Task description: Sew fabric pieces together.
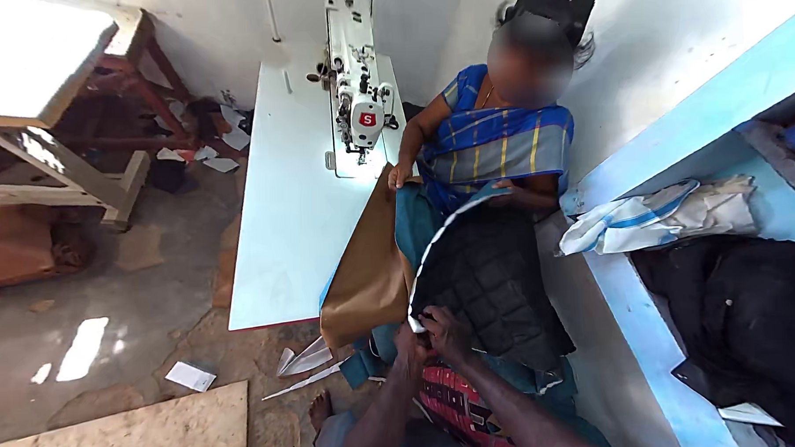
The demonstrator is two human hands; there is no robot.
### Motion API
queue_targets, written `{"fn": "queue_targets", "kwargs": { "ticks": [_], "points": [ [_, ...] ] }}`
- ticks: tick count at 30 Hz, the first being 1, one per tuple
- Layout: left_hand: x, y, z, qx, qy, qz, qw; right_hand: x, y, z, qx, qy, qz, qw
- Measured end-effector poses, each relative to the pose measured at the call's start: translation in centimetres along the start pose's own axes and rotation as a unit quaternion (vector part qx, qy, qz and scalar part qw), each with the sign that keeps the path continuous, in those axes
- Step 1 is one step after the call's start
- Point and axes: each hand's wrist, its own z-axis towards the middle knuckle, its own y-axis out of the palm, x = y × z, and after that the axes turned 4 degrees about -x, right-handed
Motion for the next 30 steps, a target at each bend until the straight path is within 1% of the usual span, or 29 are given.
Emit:
{"fn": "queue_targets", "kwargs": {
  "ticks": [4,7,9,13,19,22,26,30],
  "points": [
    [1.6,-0.4,-1.4,0.026,0.0,0.025,0.999,-0.8,0.3,0.2,-0.013,-0.001,0.014,1.0],
    [2.1,-1.0,-2.3,0.01,0.011,0.029,0.999,-1.2,0.6,-0.1,0.004,-0.013,0.009,1.0],
    [2.3,-1.6,-2.2,-0.016,0.029,0.039,0.999,-1.5,0.7,-0.2,0.009,-0.017,0.007,1.0],
    [2.6,-2.7,-1.7,-0.064,0.034,0.064,0.995,-1.9,1.3,-0.4,-0.008,-0.012,0.001,1.0],
    [3.2,-2.8,-2.9,-0.058,0.025,0.109,0.992,-2.7,1.6,-1.4,-0.004,0.002,0.018,1.0],
    [3.2,-3.4,-2.8,-0.063,0.029,0.105,0.992,-3.0,2.1,-1.8,0.006,0.003,0.024,1.0],
    [3.4,-3.5,-3.4,-0.08,0.017,0.09,0.993,-3.6,2.3,-2.2,0.004,0.023,0.032,0.999],
    [3.4,-3.6,-3.6,-0.088,0.007,0.079,0.993,-3.8,2.2,-2.6,0.025,0.016,0.031,0.999]
  ]
}}
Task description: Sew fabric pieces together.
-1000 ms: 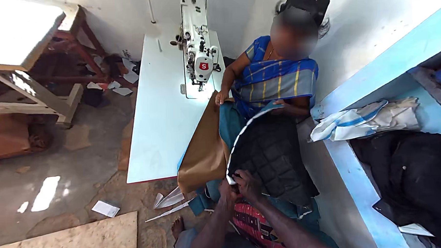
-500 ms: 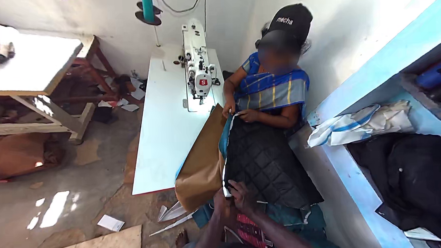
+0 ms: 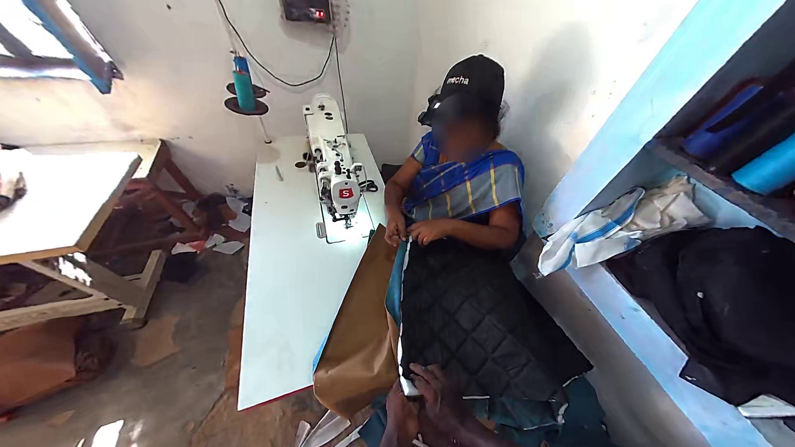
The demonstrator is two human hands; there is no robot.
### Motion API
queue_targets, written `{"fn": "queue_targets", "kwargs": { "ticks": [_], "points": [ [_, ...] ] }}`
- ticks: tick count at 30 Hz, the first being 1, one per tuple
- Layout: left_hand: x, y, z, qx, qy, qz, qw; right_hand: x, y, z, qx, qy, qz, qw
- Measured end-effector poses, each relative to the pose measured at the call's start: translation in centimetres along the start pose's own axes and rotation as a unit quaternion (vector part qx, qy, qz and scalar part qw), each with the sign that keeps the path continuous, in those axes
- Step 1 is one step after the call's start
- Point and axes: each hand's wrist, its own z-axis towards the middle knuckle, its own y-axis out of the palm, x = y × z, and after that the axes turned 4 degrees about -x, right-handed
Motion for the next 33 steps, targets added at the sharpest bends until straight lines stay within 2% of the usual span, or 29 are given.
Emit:
{"fn": "queue_targets", "kwargs": {
  "ticks": [11,16,24,33],
  "points": [
    [0.6,-0.5,-0.8,0.003,-0.024,0.032,0.999,-0.2,0.7,-0.8,0.019,0.013,0.03,0.999],
    [0.5,-1.0,-0.8,-0.035,-0.042,0.065,0.996,0.1,1.1,-1.6,0.053,0.014,0.048,0.997],
    [0.2,-1.4,-0.9,-0.027,-0.052,0.057,0.997,0.3,1.6,-2.0,0.034,0.014,0.048,0.998],
    [0.6,-0.9,-1.2,-0.022,-0.057,0.064,0.996,-0.1,1.3,-2.2,0.05,0.028,0.061,0.997]
  ]
}}
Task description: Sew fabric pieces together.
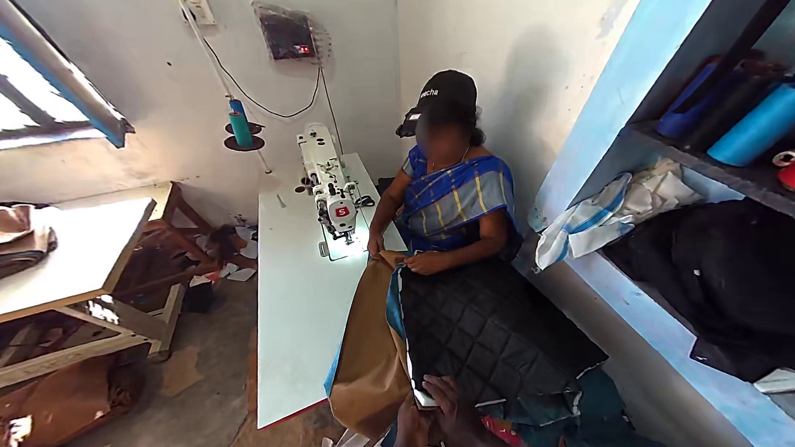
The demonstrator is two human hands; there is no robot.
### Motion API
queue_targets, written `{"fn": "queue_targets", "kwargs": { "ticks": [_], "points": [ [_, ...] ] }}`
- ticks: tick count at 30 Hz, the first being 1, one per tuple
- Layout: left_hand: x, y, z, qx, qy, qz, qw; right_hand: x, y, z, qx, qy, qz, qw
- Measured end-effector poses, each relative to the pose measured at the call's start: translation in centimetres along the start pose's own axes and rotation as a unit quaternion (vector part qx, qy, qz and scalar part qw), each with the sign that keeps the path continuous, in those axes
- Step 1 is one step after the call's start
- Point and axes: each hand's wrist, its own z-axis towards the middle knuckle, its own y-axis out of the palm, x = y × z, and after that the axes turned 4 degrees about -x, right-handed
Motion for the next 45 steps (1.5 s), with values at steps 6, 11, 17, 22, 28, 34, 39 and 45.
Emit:
{"fn": "queue_targets", "kwargs": {
  "ticks": [6,11,17,22,28,34,39,45],
  "points": [
    [0.2,0.3,-0.5,-0.009,0.002,-0.004,1.0,0.1,-0.1,0.1,0.033,-0.009,0.024,0.999],
    [-0.2,-0.5,0.7,-0.008,0.004,-0.007,1.0,0.0,-0.5,0.2,0.074,-0.005,0.05,0.996],
    [0.4,0.9,-0.9,0.027,0.008,0.007,1.0,-0.1,-1.0,0.4,0.064,-0.018,0.037,0.997],
    [-0.2,-0.5,0.4,0.03,0.019,0.011,0.999,0.1,-1.4,0.7,0.074,-0.006,0.05,0.996],
    [-1.3,-2.7,0.7,0.069,0.021,0.057,0.996,0.0,-1.8,0.0,0.104,-0.006,0.065,0.992],
    [-0.5,-4.0,-2.8,0.105,0.018,0.103,0.989,0.0,-2.1,-1.4,0.124,-0.015,0.06,0.99],
    [-0.4,-4.6,-2.7,0.095,0.024,0.103,0.99,-0.6,-2.8,-1.5,0.152,0.001,0.088,0.984],
    [-0.6,-4.5,-2.4,0.101,0.017,0.092,0.991,-0.9,-3.5,-1.6,0.154,0.011,0.084,0.984]
  ]
}}
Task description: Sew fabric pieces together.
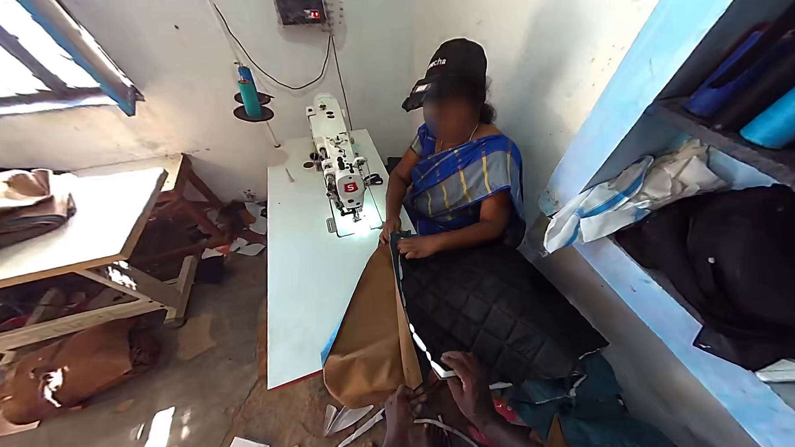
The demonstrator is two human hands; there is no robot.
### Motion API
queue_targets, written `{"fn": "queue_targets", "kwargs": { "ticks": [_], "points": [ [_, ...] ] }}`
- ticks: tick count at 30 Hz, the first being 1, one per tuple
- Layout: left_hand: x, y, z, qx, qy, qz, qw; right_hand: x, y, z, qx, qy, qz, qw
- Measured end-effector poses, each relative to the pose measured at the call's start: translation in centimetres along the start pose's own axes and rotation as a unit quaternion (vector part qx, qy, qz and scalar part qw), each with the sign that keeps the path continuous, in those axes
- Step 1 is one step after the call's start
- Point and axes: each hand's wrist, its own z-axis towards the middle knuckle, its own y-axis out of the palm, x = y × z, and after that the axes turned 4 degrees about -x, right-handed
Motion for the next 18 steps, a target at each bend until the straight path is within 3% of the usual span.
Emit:
{"fn": "queue_targets", "kwargs": {
  "ticks": [8,12,18],
  "points": [
    [0.5,0.2,-0.9,-0.008,-0.011,-0.001,1.0,-1.7,-0.9,1.3,0.03,-0.029,0.022,0.999],
    [0.8,0.5,-1.4,-0.008,-0.011,0.014,1.0,-1.6,0.3,0.8,-0.028,-0.084,-0.007,0.996],
    [0.8,0.0,-1.2,-0.014,-0.013,0.018,1.0,-0.7,1.6,0.6,-0.077,-0.074,-0.033,0.994]
  ]
}}
